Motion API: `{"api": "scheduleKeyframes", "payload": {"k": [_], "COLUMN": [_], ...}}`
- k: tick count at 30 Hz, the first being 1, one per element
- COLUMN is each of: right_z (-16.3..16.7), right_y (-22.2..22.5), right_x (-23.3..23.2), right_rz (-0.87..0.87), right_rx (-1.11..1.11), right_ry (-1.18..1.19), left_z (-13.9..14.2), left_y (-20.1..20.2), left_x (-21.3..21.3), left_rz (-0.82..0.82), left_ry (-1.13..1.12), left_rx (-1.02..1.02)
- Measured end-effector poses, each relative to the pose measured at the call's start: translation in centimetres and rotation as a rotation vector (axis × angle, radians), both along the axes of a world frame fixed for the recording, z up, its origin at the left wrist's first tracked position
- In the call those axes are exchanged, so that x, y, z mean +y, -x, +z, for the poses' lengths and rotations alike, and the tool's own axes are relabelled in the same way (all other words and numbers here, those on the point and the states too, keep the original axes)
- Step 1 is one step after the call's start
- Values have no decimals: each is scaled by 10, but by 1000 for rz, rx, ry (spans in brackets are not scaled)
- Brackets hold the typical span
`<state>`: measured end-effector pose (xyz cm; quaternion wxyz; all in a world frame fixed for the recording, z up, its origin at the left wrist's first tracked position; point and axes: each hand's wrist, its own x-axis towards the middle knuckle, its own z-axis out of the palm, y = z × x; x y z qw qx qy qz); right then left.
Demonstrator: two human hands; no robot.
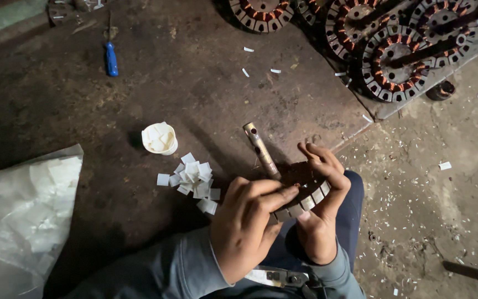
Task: The person inserts small white insulating pieces into the slots of a motor stator and uses a screwdriver to press the copper windings and insulation into place. The person rotates the stator to access different slots and continues the insertion and pressing process.
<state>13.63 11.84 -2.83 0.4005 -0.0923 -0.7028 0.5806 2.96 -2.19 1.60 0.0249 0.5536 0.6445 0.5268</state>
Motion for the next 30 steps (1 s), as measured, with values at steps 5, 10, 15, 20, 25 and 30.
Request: {"api": "scheduleKeyframes", "payload": {"k": [5,10,15,20,25,30], "right_z": [-20,-18,18,17,-5,-13], "right_y": [10,19,-6,-25,-29,-35], "right_x": [-8,-18,11,13,3,0], "right_rz": [-103,-194,126,113,8,-33], "right_rx": [126,130,-60,-107,-40,17], "right_ry": [0,19,-111,-340,-366,-350], "left_z": [0,-2,-7,-16,-20,-17], "left_y": [-4,-5,5,10,7,4], "left_x": [-2,-3,-1,4,2,0], "left_rz": [18,28,-8,-42,7,1], "left_ry": [-7,-3,-116,-156,-195,-164], "left_rx": [23,65,42,173,360,392]}}
